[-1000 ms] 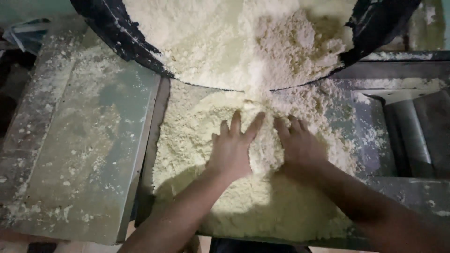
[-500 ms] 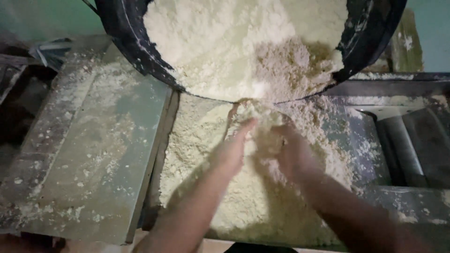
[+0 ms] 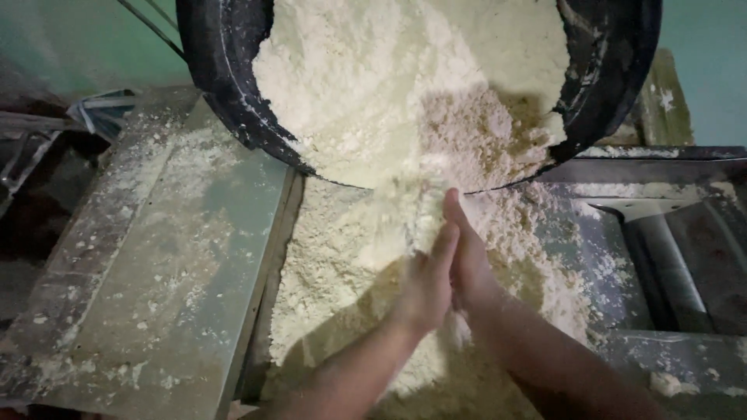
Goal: The person repeatedly scoops and kneads a large pile of white flour on a metal work surface using both hands. The flour is transferred from a large black basin into the work area and worked by hand throughout the clip.
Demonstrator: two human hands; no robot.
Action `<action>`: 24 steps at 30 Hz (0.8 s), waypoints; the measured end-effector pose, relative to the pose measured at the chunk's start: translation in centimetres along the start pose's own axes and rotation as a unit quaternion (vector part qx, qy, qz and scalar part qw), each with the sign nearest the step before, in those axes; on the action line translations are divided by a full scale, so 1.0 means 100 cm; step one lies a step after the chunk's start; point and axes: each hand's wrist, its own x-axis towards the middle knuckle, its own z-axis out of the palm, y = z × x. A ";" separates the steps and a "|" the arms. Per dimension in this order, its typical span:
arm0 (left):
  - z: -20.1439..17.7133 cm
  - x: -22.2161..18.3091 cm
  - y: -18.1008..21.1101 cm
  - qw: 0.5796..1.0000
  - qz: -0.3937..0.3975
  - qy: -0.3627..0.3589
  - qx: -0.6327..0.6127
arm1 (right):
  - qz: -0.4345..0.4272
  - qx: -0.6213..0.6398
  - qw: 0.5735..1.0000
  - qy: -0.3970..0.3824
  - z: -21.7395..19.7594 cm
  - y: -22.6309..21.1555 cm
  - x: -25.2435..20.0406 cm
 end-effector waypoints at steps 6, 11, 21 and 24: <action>0.002 -0.012 0.029 0.996 -0.036 0.068 0.047 | -0.187 -0.154 0.970 -0.024 -0.018 0.020 0.028; -0.042 -0.002 0.061 0.971 0.093 0.019 0.221 | -0.283 -0.302 0.910 -0.012 -0.017 -0.011 0.002; -0.180 0.134 0.059 0.874 0.123 0.302 0.359 | -0.468 -0.641 0.543 0.274 -0.139 -0.065 0.140; -0.140 0.107 0.071 0.869 0.088 0.286 0.395 | -0.272 -0.689 0.638 0.207 -0.073 -0.084 0.104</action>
